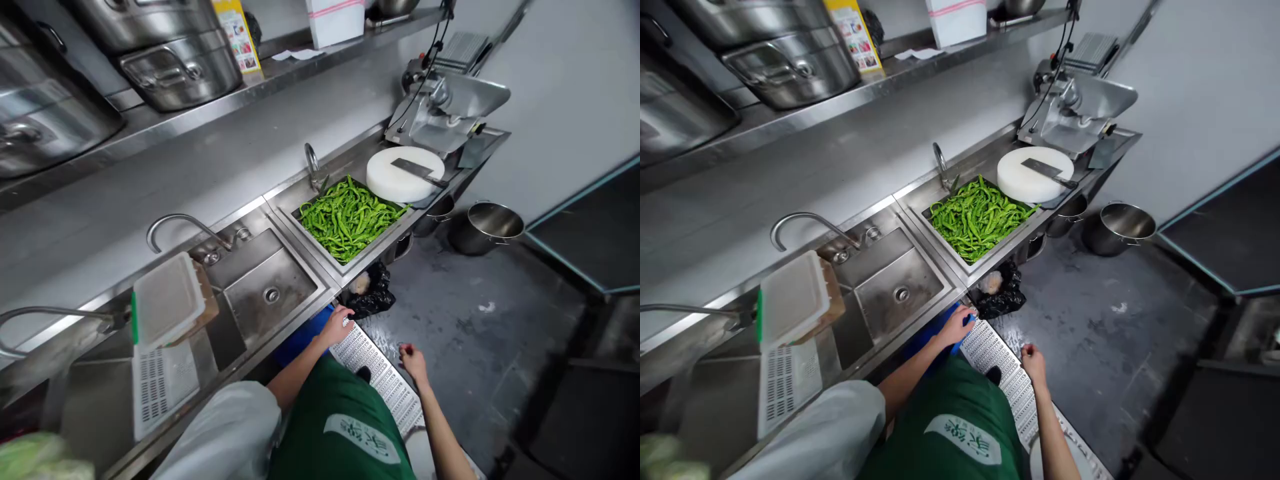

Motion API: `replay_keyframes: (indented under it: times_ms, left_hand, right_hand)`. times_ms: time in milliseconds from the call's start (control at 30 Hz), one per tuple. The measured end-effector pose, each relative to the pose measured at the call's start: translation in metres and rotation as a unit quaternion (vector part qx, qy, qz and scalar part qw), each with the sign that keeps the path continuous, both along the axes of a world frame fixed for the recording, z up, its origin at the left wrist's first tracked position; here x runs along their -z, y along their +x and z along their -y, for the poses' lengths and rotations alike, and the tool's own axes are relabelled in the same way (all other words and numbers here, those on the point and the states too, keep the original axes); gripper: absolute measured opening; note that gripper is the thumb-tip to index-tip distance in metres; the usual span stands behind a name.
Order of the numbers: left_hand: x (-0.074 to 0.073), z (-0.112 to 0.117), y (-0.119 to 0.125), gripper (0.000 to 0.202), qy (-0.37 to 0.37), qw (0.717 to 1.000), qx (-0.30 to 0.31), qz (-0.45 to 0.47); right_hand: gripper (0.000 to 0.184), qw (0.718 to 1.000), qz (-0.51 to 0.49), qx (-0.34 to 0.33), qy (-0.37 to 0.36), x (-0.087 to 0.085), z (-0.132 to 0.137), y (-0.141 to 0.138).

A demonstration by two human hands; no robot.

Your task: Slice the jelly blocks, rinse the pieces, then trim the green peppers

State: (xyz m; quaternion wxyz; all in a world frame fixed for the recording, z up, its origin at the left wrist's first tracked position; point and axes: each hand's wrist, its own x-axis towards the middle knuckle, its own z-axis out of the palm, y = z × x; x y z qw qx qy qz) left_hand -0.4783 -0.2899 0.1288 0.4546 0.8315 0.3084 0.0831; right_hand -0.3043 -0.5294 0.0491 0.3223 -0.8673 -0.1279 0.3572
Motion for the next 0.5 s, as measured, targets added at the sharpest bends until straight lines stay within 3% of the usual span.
replay_keyframes:
  times_ms: [100,233,500]
  left_hand:
    - [0.010,-0.017,0.036,0.029,0.002,0.999,-0.001,-0.036]
    - [0.022,-0.063,0.078,0.032,0.006,0.995,-0.085,-0.051]
    - [0.044,-0.172,0.172,0.050,0.027,0.987,-0.145,-0.064]
  right_hand:
    - [0.017,0.998,-0.015,-0.053,0.007,0.000,-0.027,0.023]
    - [0.014,0.990,-0.020,-0.138,0.008,-0.003,-0.066,0.060]
    - [0.021,0.966,0.033,-0.251,-0.045,-0.031,-0.160,0.199]
